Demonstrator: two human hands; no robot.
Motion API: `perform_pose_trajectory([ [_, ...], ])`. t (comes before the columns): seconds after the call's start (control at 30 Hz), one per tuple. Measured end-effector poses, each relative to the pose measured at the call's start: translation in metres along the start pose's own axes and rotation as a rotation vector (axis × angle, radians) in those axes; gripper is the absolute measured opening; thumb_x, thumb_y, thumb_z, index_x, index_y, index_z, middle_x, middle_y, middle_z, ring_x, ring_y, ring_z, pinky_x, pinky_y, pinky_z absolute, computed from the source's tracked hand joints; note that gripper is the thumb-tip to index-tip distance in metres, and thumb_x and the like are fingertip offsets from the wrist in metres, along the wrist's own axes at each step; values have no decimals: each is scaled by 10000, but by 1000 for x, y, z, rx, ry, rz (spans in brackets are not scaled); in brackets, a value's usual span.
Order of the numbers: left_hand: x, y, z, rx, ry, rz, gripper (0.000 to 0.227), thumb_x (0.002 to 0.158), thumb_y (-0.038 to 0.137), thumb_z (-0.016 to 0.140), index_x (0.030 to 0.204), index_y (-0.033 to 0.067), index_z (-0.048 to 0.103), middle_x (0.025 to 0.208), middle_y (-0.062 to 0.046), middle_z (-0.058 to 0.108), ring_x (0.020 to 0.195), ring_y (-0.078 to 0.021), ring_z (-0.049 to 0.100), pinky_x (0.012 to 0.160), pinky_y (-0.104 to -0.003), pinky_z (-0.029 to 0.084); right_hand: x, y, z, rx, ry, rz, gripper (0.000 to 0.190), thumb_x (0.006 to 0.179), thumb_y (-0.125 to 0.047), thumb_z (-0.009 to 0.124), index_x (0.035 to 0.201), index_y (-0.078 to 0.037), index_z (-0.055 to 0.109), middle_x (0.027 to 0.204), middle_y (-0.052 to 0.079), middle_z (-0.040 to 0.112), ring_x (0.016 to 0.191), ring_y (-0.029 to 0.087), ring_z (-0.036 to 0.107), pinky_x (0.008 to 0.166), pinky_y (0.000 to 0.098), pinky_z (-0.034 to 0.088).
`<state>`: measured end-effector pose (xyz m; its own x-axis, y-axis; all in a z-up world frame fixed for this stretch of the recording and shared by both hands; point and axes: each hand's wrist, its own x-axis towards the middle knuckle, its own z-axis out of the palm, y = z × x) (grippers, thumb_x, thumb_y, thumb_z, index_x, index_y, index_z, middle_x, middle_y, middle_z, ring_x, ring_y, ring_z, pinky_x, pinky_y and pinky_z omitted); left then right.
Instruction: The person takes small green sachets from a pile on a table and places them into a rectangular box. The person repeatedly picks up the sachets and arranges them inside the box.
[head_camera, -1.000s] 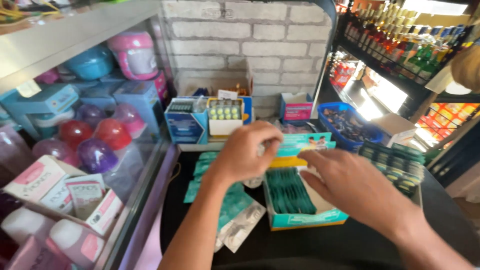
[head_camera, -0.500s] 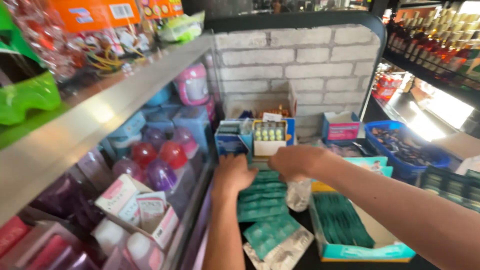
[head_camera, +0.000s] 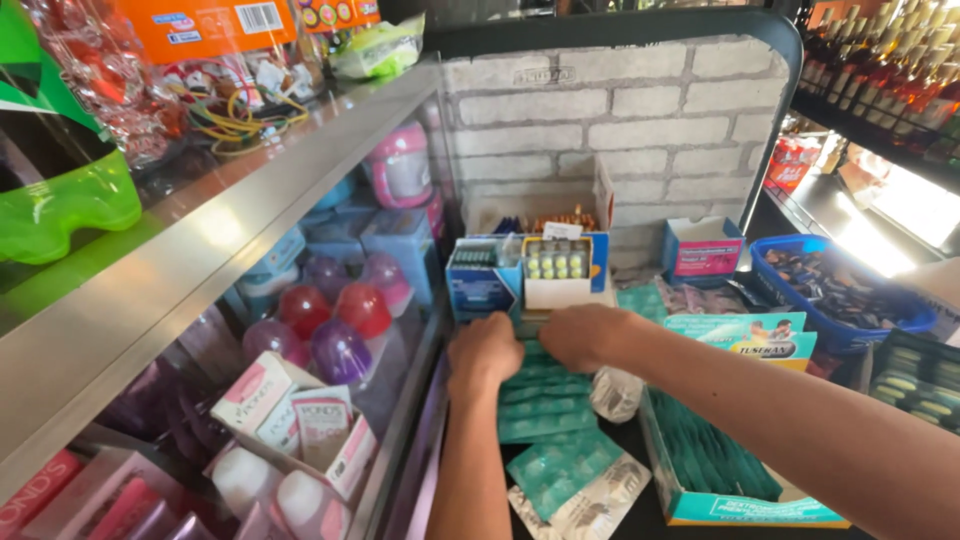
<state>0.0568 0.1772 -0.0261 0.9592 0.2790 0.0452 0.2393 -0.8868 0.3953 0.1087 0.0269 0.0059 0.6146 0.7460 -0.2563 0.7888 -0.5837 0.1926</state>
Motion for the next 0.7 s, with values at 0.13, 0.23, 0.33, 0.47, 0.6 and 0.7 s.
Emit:
perform_pose_trajectory([
  [0.13,-8,5,-7,-15,15,49,297,880,250,648,1101,78,749,1197,-223,702,1162,-410,655,969,-529,528,-1,3,5,-118,77,-6,145,851,-106,642,923,-81,765,954,170,744,948,376,732,748,491,594],
  [0.23,-23,17,-25,-58,69,11,345,908,346,651,1111,75,717,1178,-225,693,1128,-421,657,955,-541,521,0,10,7,-248,225,-46,140,860,-146,640,851,-99,771,902,148,751,865,349,751,703,475,597],
  [0.33,-30,23,-33,-63,60,18,387,893,401,679,1085,68,724,1123,-243,705,1101,-425,667,932,-545,531,-1,17,9,-275,338,-73,168,868,-168,629,799,-117,773,849,134,754,806,334,753,676,468,594],
  [0.47,-27,19,-27,-116,23,102,286,835,311,716,1024,103,768,1063,-206,726,1056,-397,692,915,-519,542,-5,24,13,-264,365,-75,146,850,-157,632,802,-105,760,828,148,749,783,340,753,658,465,596],
  [0.6,-29,21,-29,-178,160,187,208,823,257,718,974,133,788,1042,-152,752,1027,-361,702,874,-504,547,-24,26,-11,-255,354,-62,132,858,-137,626,864,-97,751,839,154,747,774,346,751,660,473,596],
  [0.7,-52,39,-51,-244,192,208,232,822,321,740,926,116,772,967,-167,761,979,-359,711,839,-494,548,-39,33,-29,-214,399,-51,138,852,-134,629,913,-90,745,849,169,746,799,371,745,690,482,596],
])
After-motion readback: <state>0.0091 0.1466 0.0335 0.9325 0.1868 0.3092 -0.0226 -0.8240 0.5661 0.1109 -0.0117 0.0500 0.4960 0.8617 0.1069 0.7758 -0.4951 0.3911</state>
